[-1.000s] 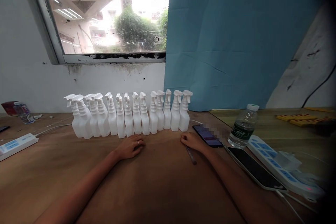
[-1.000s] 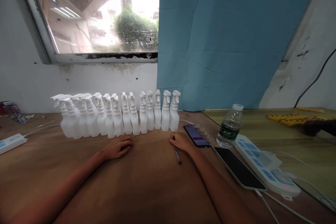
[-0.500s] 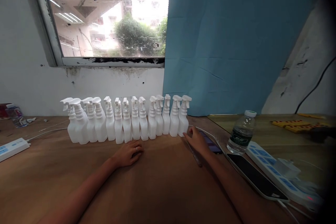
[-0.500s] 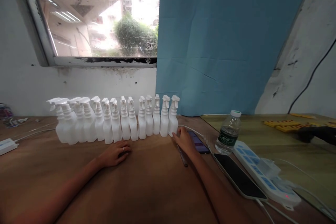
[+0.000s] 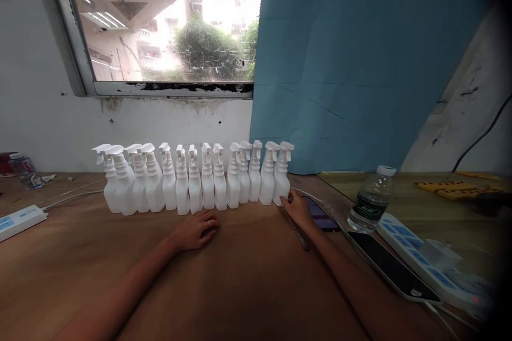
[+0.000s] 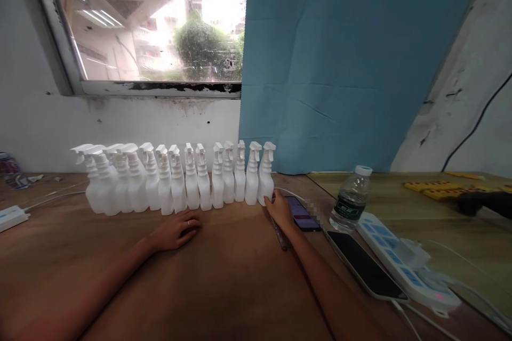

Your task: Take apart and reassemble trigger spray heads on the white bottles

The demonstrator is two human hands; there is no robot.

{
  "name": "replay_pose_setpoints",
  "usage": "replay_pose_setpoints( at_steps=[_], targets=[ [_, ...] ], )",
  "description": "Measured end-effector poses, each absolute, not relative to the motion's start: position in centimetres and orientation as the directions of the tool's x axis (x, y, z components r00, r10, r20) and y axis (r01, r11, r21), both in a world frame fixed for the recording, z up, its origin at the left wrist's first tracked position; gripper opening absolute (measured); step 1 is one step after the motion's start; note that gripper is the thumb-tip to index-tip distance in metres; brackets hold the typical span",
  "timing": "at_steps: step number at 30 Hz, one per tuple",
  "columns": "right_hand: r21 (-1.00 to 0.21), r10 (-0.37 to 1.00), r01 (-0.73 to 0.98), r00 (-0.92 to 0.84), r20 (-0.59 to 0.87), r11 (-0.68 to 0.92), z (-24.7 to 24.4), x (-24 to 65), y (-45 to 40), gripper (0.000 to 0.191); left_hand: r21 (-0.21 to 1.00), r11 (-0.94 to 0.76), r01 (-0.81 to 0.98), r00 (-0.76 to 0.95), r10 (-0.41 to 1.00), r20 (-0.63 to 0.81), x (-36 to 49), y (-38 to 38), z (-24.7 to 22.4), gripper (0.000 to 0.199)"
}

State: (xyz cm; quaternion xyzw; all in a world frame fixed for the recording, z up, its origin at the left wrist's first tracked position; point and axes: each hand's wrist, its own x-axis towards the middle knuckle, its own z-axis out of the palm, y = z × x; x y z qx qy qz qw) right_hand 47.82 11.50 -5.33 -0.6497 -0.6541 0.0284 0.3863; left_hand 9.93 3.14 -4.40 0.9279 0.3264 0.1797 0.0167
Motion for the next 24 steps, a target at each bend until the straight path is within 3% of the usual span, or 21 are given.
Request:
replay_pose_setpoints(
  at_steps=[6,14,24],
  targets=[
    [-0.546,0.809,0.827,0.227,0.542,0.134,-4.1,47.8,9.9,0.022,0.139,-0.787,0.601,0.728,0.611,0.312,9.8,3.0,-4.5,0.028],
    [-0.535,0.533,0.797,0.335,0.777,0.28,-1.5,45.1,5.5,0.02,0.126,-0.801,0.585,0.731,0.588,0.347,9.6,3.3,-4.9,0.032],
    [-0.573,0.697,0.613,0.05,0.716,0.544,-3.1,38.1,1.8,0.026,0.139,-0.787,0.602,0.715,0.608,0.345,9.8,3.1,-5.0,0.034]
  ],
)
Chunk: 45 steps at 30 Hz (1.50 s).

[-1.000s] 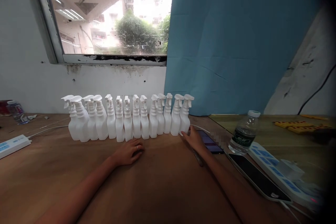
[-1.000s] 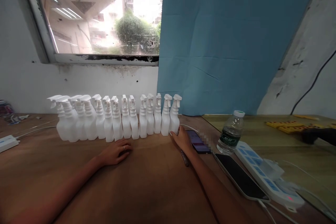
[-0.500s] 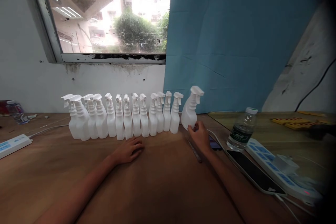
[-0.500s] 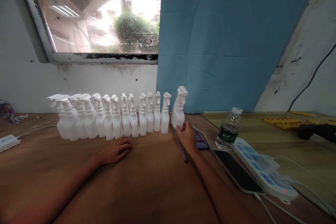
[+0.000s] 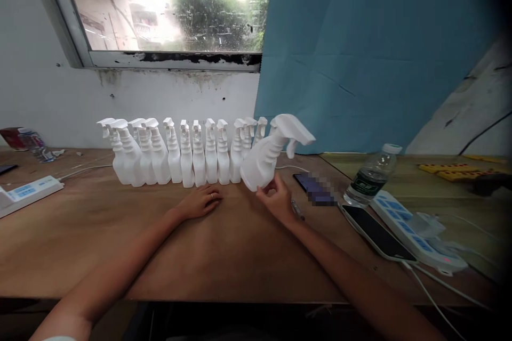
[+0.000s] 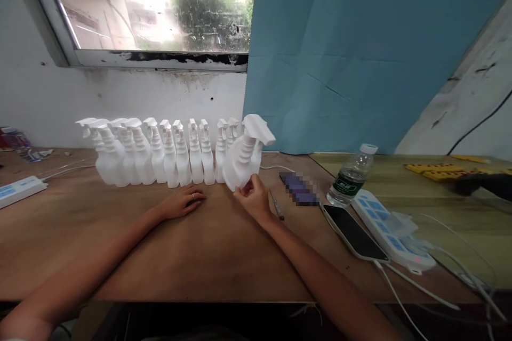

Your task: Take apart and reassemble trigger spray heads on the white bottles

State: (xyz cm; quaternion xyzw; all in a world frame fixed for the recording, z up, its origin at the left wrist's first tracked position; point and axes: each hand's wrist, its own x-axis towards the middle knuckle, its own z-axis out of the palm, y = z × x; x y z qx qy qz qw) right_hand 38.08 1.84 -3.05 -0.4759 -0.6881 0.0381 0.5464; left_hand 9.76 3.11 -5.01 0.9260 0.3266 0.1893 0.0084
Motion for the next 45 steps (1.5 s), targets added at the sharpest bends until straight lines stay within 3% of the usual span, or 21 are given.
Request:
replay_pose_setpoints(
  at_steps=[3,6,12,18,20,22,26,29,31,36,39,42,45],
  targets=[
    [-0.599,0.735,0.578,-0.004,0.678,0.555,-3.4,37.0,1.3,0.027,0.154,-0.78,0.607,0.709,0.618,0.34,9.6,3.1,-5.1,0.033],
    [-0.624,0.776,0.557,-0.058,0.628,0.548,-3.8,36.3,1.0,0.024,0.262,-0.754,0.602,0.662,0.655,0.364,10.0,2.6,-5.3,0.037],
    [-0.607,0.8,0.564,-0.179,0.572,0.56,-5.1,35.3,0.7,0.028,0.635,-0.666,0.392,0.495,0.734,0.465,13.5,0.7,-5.8,0.096],
    [-0.548,0.678,0.399,-0.403,0.615,0.735,-4.7,34.9,-0.2,0.008,0.727,-0.624,0.288,0.415,0.765,0.492,15.3,0.3,-6.6,0.118],
    [-0.493,0.603,0.348,-0.48,0.637,0.798,-4.3,34.9,-0.5,0.002,0.708,-0.625,0.329,0.417,0.769,0.485,15.3,0.2,-6.7,0.115],
    [-0.461,0.575,0.344,-0.475,0.667,0.818,-4.0,34.9,-0.5,0.003,0.686,-0.621,0.38,0.398,0.779,0.484,15.1,0.1,-6.6,0.101],
    [-0.516,0.6,0.334,-0.234,0.765,0.789,-3.0,35.2,0.2,0.01,0.648,-0.612,0.453,0.356,0.791,0.498,14.9,-0.4,-6.1,0.072],
    [-0.575,0.604,0.264,-0.036,0.797,0.775,-2.1,35.9,1.0,0.036,0.566,-0.651,0.506,0.372,0.756,0.538,14.9,-0.8,-5.7,0.07],
    [-0.594,0.61,0.218,-0.01,0.792,0.774,-1.5,36.6,1.3,0.044,0.471,-0.699,0.538,0.409,0.705,0.58,14.9,-0.9,-5.6,0.074],
    [-0.605,0.607,0.12,0.022,0.794,0.787,-1.3,37.9,1.7,0.038,0.26,-0.741,0.619,0.455,0.609,0.65,14.8,-0.8,-5.6,0.073],
    [-0.705,0.698,-0.002,0.141,0.702,0.709,-1.6,38.1,2.5,0.031,0.332,-0.741,0.584,0.398,0.617,0.679,14.8,-0.9,-5.6,0.064],
    [-0.784,0.794,-0.159,0.234,0.56,0.6,-1.6,38.1,3.2,0.032,0.563,-0.694,0.448,0.292,0.709,0.641,14.8,-1.4,-5.3,0.05],
    [-0.812,0.872,-0.318,0.185,0.453,0.489,-1.2,38.0,3.3,0.03,0.784,-0.555,0.278,0.222,0.831,0.51,15.0,-1.8,-4.6,0.041]
  ],
)
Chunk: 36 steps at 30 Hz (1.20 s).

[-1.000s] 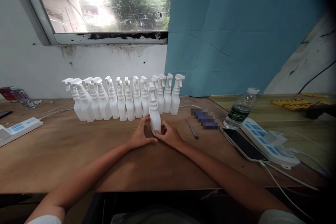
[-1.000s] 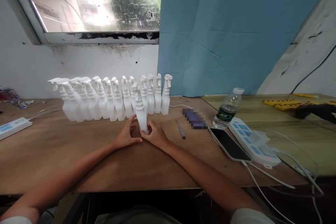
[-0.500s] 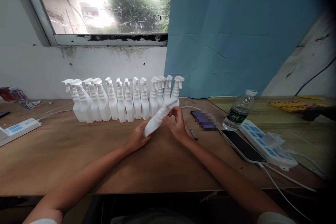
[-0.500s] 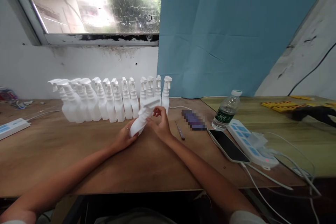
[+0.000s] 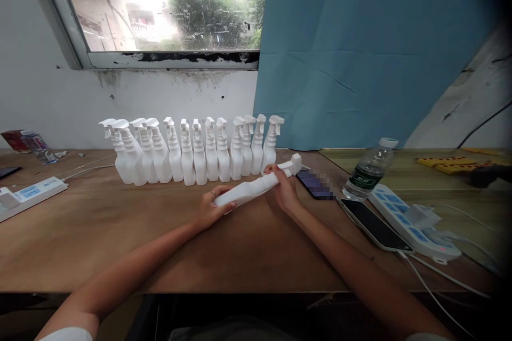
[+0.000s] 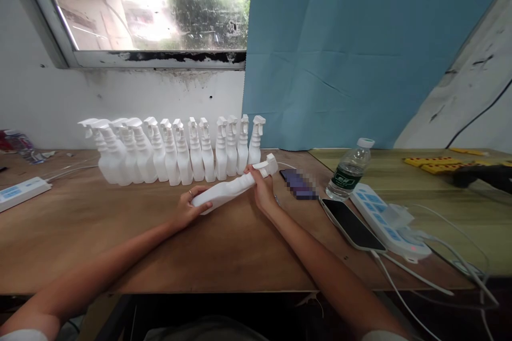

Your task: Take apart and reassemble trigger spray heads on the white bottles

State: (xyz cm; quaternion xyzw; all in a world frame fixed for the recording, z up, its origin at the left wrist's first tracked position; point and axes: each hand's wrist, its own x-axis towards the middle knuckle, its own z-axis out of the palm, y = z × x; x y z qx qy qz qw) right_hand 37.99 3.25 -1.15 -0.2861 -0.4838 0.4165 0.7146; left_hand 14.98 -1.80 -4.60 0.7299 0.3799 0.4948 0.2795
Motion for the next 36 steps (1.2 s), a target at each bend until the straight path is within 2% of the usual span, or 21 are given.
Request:
replay_pose_setpoints(
  at_steps=[2,5,7,9,13,16,22,26,32,36],
  targets=[
    [-0.822,0.925,-0.438,0.064,0.375,0.363,-0.8,38.0,2.9,0.029,0.881,-0.446,0.16,0.189,0.89,0.416,15.0,-1.8,-4.2,0.039],
    [-0.844,0.936,-0.495,-0.15,0.319,0.208,-0.2,38.3,2.1,0.026,0.971,-0.218,-0.095,0.191,0.954,0.232,14.7,-1.4,-4.0,0.039],
    [-0.864,0.908,-0.478,-0.272,0.319,0.16,0.1,38.7,1.8,0.023,0.97,-0.051,-0.237,0.245,0.963,0.11,14.5,-0.9,-4.3,0.04],
    [-0.87,0.89,-0.478,-0.335,0.309,0.122,0.2,38.9,1.7,0.023,0.954,0.043,-0.296,0.286,0.957,0.045,14.4,-0.5,-4.8,0.042],
    [-0.81,0.941,-0.584,-0.251,0.226,0.039,-0.2,38.9,2.5,0.023,0.944,0.067,-0.323,0.262,0.965,0.021,14.3,-0.1,-5.3,0.041],
    [-0.804,0.955,-0.594,-0.231,0.185,0.012,-0.7,38.7,3.0,0.027,0.937,0.08,-0.34,0.237,0.972,0.003,14.4,0.0,-5.3,0.042],
    [-0.758,0.922,-0.651,-0.263,0.284,0.048,-0.4,39.2,2.7,0.027,0.909,0.134,-0.395,0.214,0.976,-0.051,14.4,-0.2,-4.6,0.053],
    [-0.746,0.921,-0.666,-0.293,0.257,-0.004,-0.1,39.4,2.7,0.03,0.901,0.145,-0.41,0.205,0.977,-0.064,14.4,-0.2,-4.5,0.052],
    [-0.763,0.969,-0.642,-0.136,0.207,0.073,-1.3,39.1,3.5,0.025,0.908,0.131,-0.397,0.226,0.973,-0.041,14.2,-0.1,-4.6,0.051],
    [-0.771,0.959,-0.629,-0.141,0.245,0.104,-1.4,39.4,3.7,0.024,0.911,0.121,-0.395,0.221,0.975,-0.034,14.1,0.0,-4.7,0.051]
  ],
)
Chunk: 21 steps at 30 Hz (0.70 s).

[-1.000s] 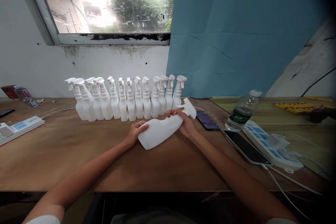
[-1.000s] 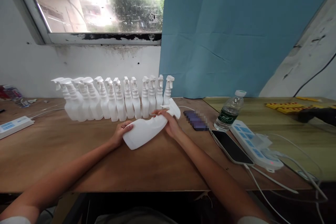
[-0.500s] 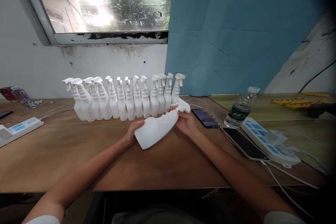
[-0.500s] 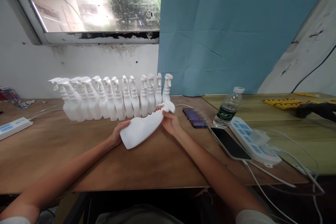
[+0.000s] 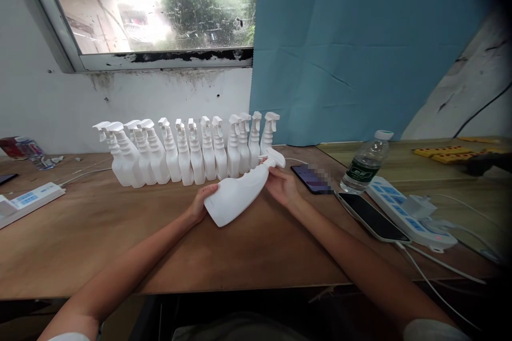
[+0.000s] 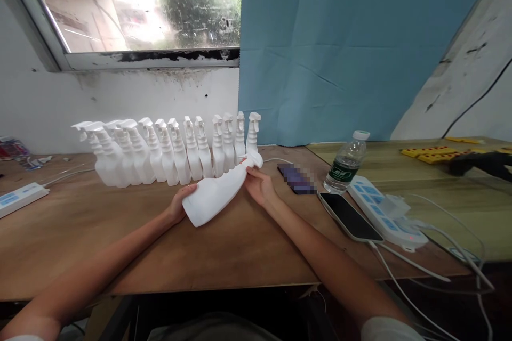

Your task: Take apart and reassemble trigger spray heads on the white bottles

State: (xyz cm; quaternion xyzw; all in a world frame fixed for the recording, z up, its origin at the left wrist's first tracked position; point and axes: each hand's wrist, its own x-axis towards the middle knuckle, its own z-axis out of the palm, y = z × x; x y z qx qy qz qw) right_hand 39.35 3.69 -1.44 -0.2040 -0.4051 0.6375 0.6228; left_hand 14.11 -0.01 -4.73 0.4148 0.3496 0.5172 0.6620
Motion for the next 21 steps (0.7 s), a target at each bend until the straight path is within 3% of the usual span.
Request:
replay_pose_setpoints(
  at_steps=[15,21],
  targets=[
    [-0.749,0.928,-0.646,-0.174,0.33,0.145,0.0,41.0,4.1,0.026,0.891,0.175,-0.419,0.247,0.966,-0.073,14.1,-0.4,-4.2,0.054],
    [-0.655,0.896,-0.657,0.069,0.44,0.372,2.7,44.8,4.6,0.014,0.886,0.154,-0.438,0.237,0.97,-0.051,14.2,-0.4,-4.3,0.054]
  ],
)
